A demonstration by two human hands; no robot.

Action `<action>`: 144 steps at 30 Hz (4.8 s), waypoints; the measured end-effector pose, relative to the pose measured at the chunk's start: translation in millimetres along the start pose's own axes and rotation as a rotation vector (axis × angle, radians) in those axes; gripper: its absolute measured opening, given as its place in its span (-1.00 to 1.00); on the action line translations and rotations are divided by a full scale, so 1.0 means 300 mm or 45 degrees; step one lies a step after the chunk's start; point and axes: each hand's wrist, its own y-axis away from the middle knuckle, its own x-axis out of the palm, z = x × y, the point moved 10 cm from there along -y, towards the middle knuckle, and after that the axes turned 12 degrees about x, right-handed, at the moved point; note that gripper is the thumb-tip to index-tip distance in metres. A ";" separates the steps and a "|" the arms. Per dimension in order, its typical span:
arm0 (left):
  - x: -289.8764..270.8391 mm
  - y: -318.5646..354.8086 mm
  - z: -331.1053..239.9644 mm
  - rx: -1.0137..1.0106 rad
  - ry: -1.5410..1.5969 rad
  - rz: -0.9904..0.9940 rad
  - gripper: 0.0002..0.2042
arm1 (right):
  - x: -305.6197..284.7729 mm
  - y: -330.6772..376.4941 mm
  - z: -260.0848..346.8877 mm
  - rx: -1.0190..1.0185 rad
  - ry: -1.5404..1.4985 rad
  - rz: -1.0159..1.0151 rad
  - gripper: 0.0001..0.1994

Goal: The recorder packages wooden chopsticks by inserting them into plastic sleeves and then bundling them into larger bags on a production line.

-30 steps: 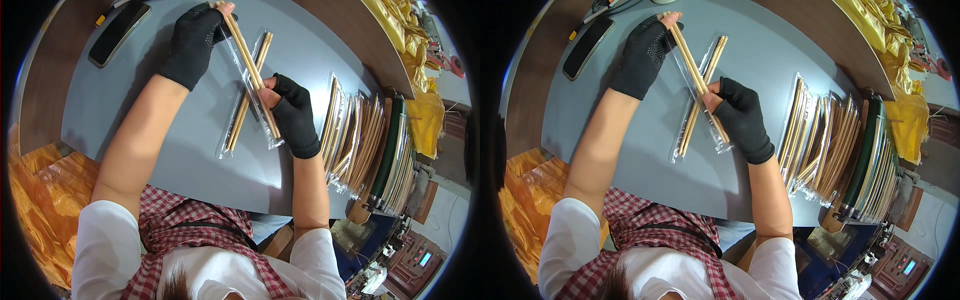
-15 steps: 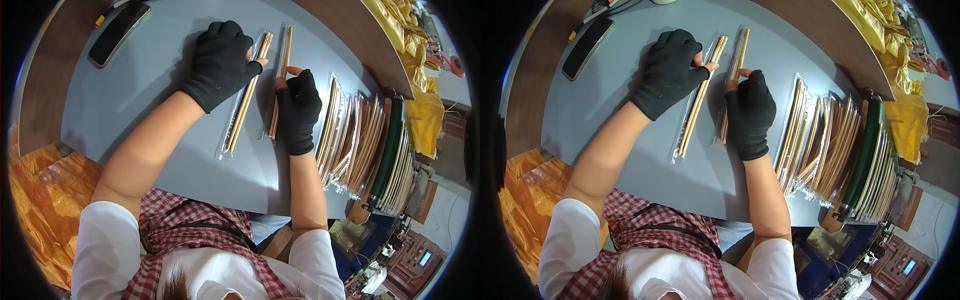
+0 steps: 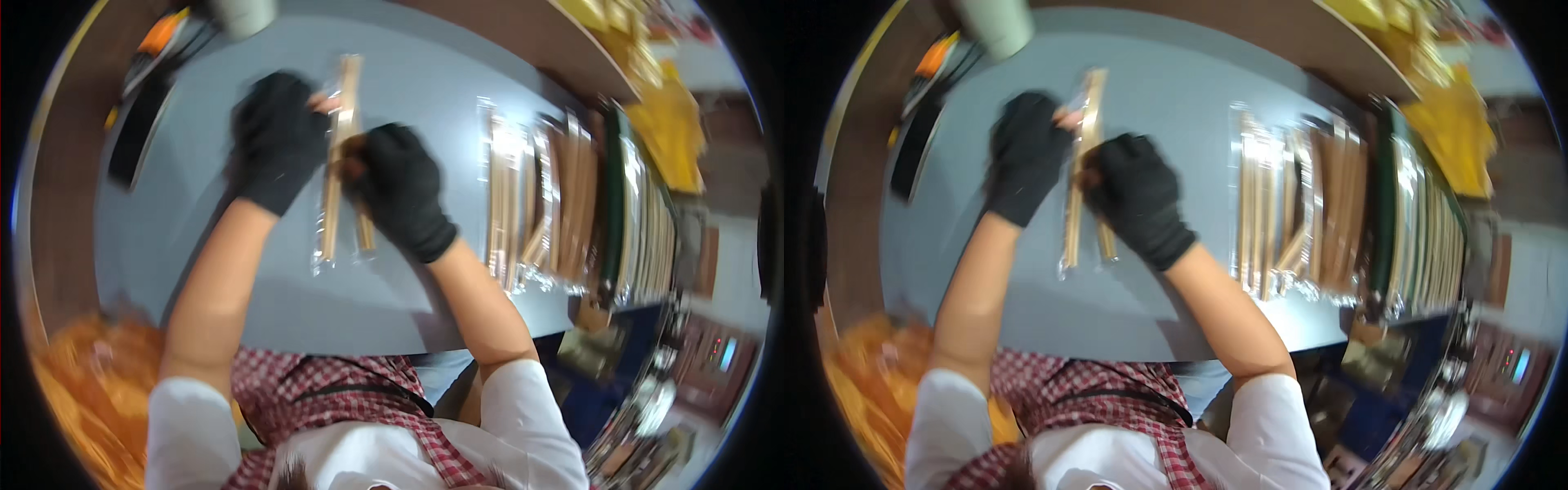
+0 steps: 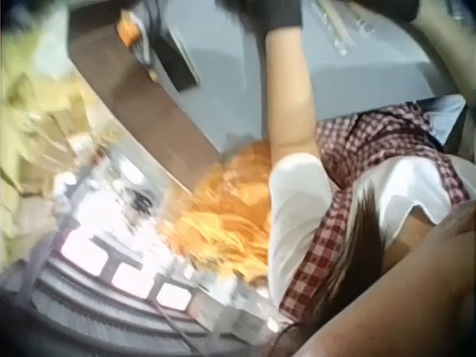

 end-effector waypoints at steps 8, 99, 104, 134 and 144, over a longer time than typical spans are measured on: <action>0.053 0.052 0.101 0.056 -0.100 0.211 -0.78 | 0.089 0.021 0.002 -0.046 -0.051 -0.021 -0.85; -0.028 -0.004 -0.030 -0.082 0.450 -0.086 -0.81 | -0.107 0.020 -0.279 0.662 0.020 0.041 -0.81; 0.032 0.030 0.013 -0.696 1.286 -0.231 -0.77 | -0.041 0.059 -0.207 0.829 -1.181 0.250 -0.87; 0.108 0.074 -0.078 -1.000 1.829 -0.027 -0.84 | 0.028 0.075 -0.138 0.779 -1.175 0.463 -0.83; 0.113 0.090 -0.071 -1.061 2.003 0.017 -0.84 | 0.018 0.070 -0.119 0.808 -1.195 0.525 -0.79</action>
